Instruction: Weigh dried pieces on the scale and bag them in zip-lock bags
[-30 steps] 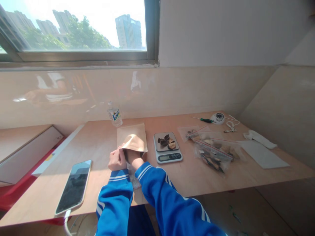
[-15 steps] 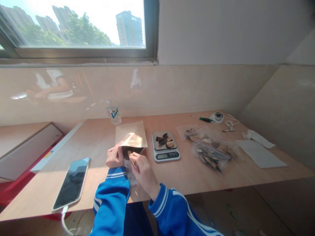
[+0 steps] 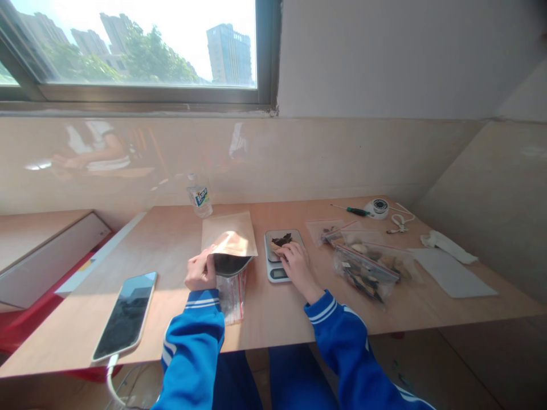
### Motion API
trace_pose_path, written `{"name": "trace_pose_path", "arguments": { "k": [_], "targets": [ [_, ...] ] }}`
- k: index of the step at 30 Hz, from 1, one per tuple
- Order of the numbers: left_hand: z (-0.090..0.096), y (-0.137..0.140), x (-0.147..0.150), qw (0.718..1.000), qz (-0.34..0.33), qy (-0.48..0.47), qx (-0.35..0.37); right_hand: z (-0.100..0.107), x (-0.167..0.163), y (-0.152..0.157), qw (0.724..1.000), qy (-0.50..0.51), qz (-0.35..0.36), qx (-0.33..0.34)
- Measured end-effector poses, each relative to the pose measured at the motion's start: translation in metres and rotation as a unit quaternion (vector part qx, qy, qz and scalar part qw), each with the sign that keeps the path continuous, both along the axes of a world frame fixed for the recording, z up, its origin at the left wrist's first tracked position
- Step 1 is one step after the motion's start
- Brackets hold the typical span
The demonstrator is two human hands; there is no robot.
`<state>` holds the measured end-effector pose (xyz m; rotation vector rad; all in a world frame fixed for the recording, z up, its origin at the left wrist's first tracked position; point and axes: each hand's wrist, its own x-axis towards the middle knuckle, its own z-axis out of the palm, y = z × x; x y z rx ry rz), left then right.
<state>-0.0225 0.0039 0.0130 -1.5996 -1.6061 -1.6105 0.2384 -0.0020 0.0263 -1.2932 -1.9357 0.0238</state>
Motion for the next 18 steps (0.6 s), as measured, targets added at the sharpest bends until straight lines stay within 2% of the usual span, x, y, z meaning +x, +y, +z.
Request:
{"name": "trace_pose_path", "arguments": {
  "k": [4,6,9,11,12,15,18],
  "targets": [
    [0.000,-0.001,0.001,1.000,-0.013,0.006,0.004,-0.008,-0.008,-0.008,0.999,-0.021,-0.035,0.033],
    [0.001,-0.001,0.002,1.000,-0.016,0.006,0.013,-0.006,-0.021,-0.022,0.998,-0.005,-0.014,0.059],
    [0.002,-0.002,0.004,1.000,-0.015,0.002,0.013,0.004,-0.053,-0.041,0.989,0.015,0.118,0.085],
    [0.000,-0.001,0.004,1.000,-0.012,0.005,0.011,0.009,-0.081,-0.044,0.977,0.007,0.199,0.073],
    [-0.001,0.000,0.003,1.000,-0.010,0.010,0.010,0.010,-0.095,-0.041,0.976,-0.003,0.210,0.056],
    [-0.003,0.002,0.000,1.000,-0.002,0.015,0.006,0.009,-0.138,-0.019,0.984,-0.024,0.175,-0.017],
    [-0.005,0.003,-0.002,1.000,0.012,-0.005,0.006,0.006,-0.170,0.011,0.986,0.004,0.159,-0.046]
  ]
}}
